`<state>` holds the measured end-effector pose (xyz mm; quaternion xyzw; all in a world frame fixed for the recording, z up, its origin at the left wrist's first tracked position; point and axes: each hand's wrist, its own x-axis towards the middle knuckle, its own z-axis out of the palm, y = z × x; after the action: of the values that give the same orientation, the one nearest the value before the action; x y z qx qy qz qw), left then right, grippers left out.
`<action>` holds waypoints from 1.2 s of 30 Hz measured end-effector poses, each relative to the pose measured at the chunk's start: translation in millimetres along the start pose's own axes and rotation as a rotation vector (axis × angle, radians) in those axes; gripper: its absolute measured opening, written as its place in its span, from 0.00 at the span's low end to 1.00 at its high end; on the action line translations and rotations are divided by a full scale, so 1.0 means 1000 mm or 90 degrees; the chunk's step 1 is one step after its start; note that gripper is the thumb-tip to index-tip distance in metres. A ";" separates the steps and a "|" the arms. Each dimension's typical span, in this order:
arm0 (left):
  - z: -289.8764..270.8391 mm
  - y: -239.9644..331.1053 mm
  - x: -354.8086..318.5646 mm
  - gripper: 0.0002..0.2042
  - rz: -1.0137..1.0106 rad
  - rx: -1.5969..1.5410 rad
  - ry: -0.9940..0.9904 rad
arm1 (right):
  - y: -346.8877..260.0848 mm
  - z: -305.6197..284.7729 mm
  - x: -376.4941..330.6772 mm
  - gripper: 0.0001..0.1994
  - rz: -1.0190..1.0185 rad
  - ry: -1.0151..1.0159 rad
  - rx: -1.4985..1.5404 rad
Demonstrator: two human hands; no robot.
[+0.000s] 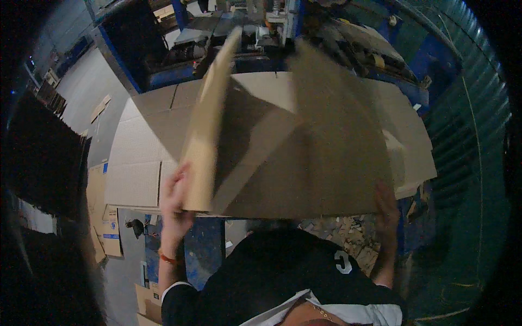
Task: The person repeatedly picks up flat cardboard sheets from a nearby pile and places them onto a growing stack on a workbench. The person uses both hands to align and smooth each sheet before adding the next one.
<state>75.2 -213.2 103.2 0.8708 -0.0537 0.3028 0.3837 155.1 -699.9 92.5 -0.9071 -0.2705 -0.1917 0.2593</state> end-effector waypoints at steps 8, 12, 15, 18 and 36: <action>0.045 -0.002 0.018 0.22 0.128 0.297 -0.401 | -0.001 0.020 0.032 0.24 -0.044 -0.273 -0.152; 0.046 -0.012 0.025 0.25 0.148 0.317 -0.384 | 0.031 0.026 0.047 0.25 -0.114 -0.281 -0.132; 0.051 -0.025 0.046 0.26 0.170 0.340 -0.356 | 0.063 0.031 0.070 0.29 -0.097 -0.268 -0.062; 0.064 -0.036 0.072 0.28 0.210 0.304 -0.337 | 0.094 0.038 0.111 0.34 -0.061 -0.284 -0.096; 0.110 -0.091 0.209 0.43 -0.179 0.472 -0.085 | 0.156 0.082 0.220 0.35 0.071 -0.050 -0.235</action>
<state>327.8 -197.5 106.9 0.9667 0.1540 0.1891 0.0769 436.2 -679.1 77.9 -0.9596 -0.1895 -0.1881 0.0882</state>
